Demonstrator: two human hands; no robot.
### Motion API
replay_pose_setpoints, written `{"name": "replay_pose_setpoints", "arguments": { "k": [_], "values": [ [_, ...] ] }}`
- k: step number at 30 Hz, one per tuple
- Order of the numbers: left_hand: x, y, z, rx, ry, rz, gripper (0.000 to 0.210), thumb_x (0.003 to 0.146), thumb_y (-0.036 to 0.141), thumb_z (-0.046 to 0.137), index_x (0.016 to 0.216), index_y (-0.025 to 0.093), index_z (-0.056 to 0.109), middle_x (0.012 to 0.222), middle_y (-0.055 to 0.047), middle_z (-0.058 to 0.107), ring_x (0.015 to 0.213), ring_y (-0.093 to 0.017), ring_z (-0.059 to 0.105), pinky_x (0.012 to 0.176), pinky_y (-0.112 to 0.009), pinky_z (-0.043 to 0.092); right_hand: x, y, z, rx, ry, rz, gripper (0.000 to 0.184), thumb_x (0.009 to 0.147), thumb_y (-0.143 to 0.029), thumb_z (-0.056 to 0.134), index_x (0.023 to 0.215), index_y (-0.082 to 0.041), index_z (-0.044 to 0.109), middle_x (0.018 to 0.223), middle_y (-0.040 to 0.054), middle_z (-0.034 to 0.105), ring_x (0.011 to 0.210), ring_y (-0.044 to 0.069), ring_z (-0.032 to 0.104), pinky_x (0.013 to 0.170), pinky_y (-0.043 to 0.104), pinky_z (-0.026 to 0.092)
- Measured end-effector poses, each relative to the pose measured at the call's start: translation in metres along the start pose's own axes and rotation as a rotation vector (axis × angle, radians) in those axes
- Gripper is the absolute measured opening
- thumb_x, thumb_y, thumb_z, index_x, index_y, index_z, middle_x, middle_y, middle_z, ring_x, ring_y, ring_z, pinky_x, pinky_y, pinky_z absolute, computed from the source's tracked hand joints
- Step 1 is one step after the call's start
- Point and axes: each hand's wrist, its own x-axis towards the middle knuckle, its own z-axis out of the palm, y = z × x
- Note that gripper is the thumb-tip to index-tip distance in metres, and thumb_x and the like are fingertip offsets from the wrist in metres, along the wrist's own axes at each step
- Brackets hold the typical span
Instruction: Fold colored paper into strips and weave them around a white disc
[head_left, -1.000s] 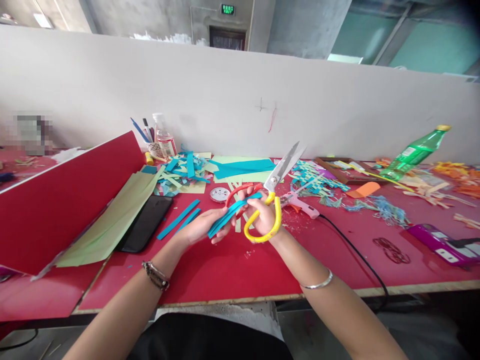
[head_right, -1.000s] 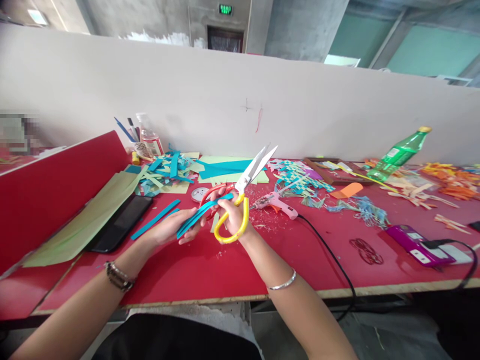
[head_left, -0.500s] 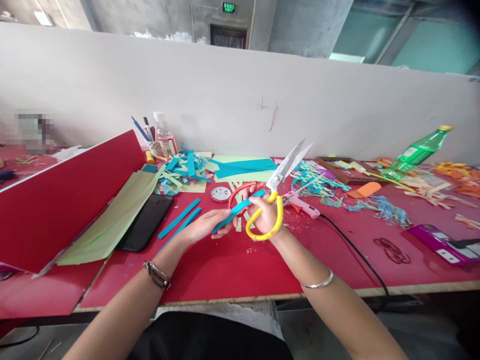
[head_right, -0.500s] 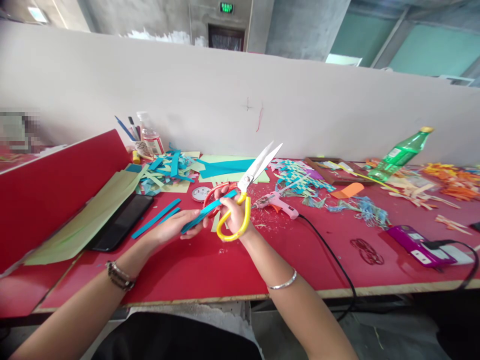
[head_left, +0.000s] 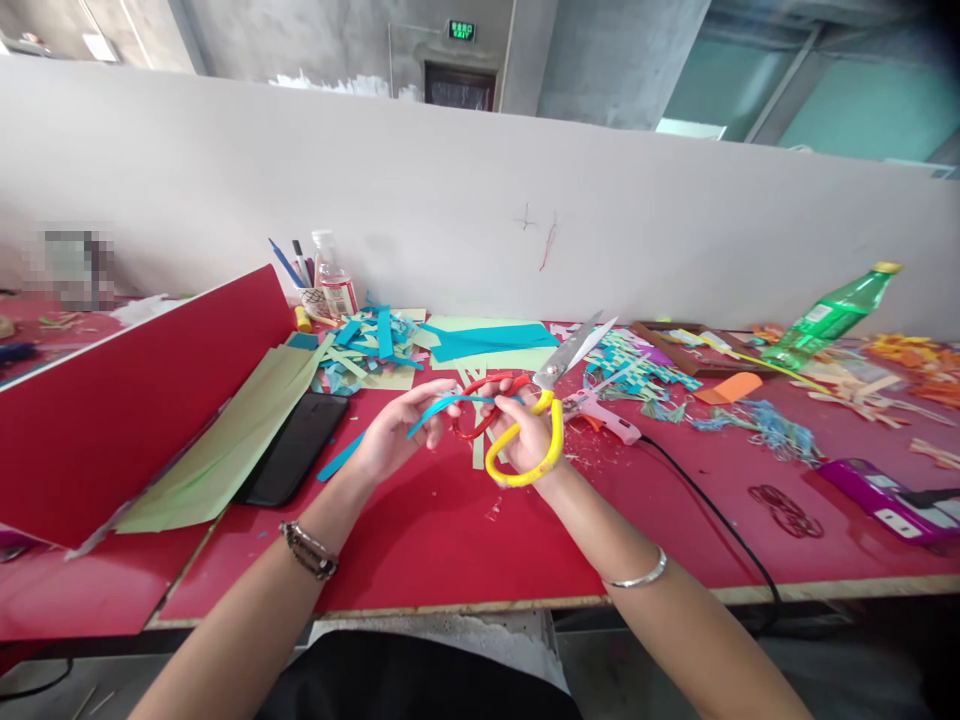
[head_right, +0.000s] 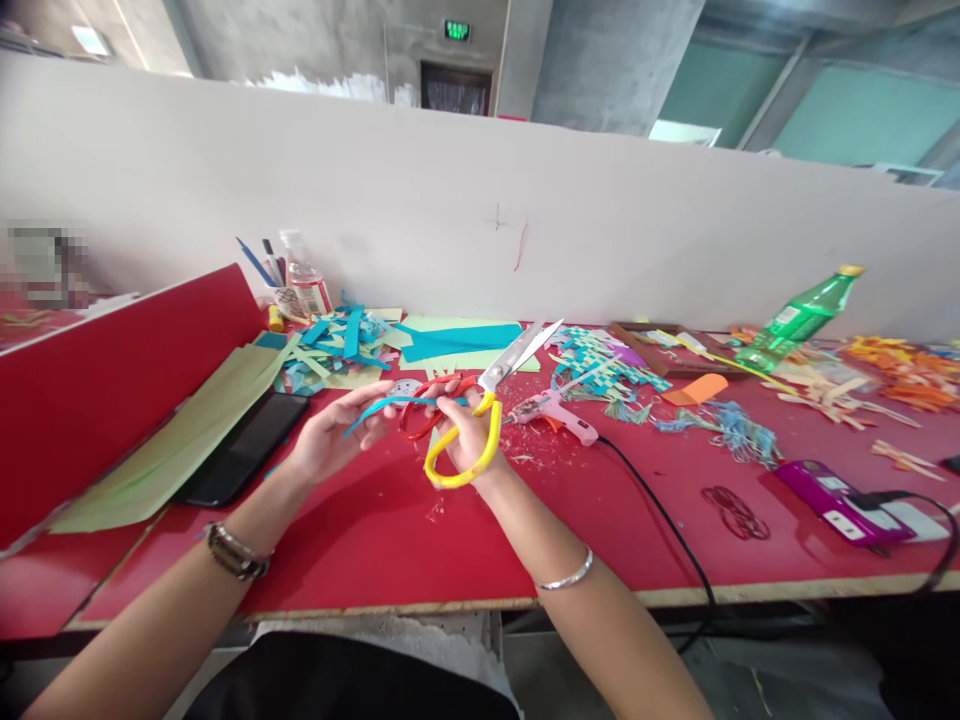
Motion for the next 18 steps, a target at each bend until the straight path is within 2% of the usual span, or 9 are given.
{"name": "replay_pose_setpoints", "arguments": {
  "k": [3,6,9,12,18],
  "values": [
    [0.000,-0.002,0.002,-0.020,0.022,0.074,0.049,0.058,0.010,0.051,0.106,0.020,0.055,0.094,-0.003,0.062,0.062,-0.009,0.053,0.063,-0.023,0.042,-0.001,0.004,0.002,-0.009,-0.008,0.094,0.016,0.060,-0.014,0.057,0.065,-0.019,0.043,0.069,-0.0040,0.057,0.060,0.007,0.052,0.061,0.022,0.043],
    [0.001,-0.002,0.002,-0.047,0.072,0.110,0.046,0.061,0.013,0.055,0.105,0.023,0.055,0.100,-0.003,0.059,0.069,-0.009,0.055,0.069,-0.025,0.042,-0.003,0.008,0.003,-0.027,-0.046,0.166,0.015,0.061,-0.015,0.058,0.066,-0.019,0.044,0.070,-0.0040,0.056,0.059,0.007,0.052,0.061,0.023,0.043],
    [0.003,-0.003,0.004,-0.023,0.164,0.135,0.040,0.064,0.017,0.058,0.104,0.020,0.056,0.081,-0.001,0.060,0.062,-0.007,0.052,0.064,-0.021,0.042,-0.008,0.011,0.006,-0.021,-0.090,0.207,0.017,0.062,-0.015,0.059,0.067,-0.019,0.044,0.069,-0.0048,0.055,0.057,0.007,0.052,0.060,0.022,0.043],
    [0.005,-0.005,0.005,0.056,0.261,0.173,0.030,0.067,0.024,0.062,0.096,0.016,0.059,0.058,0.004,0.051,0.052,-0.005,0.045,0.055,-0.018,0.039,-0.012,0.013,0.007,-0.019,-0.132,0.249,0.017,0.064,-0.016,0.059,0.068,-0.019,0.043,0.069,-0.0043,0.057,0.058,0.007,0.053,0.059,0.022,0.043],
    [0.006,-0.009,0.002,0.233,0.391,0.172,0.021,0.068,0.032,0.062,0.078,0.015,0.060,0.055,0.005,0.052,0.045,-0.004,0.042,0.046,-0.016,0.034,-0.013,0.015,0.007,-0.009,-0.186,0.277,0.016,0.065,-0.016,0.059,0.067,-0.019,0.043,0.069,-0.0040,0.058,0.058,0.007,0.054,0.059,0.021,0.043]
  ]
}}
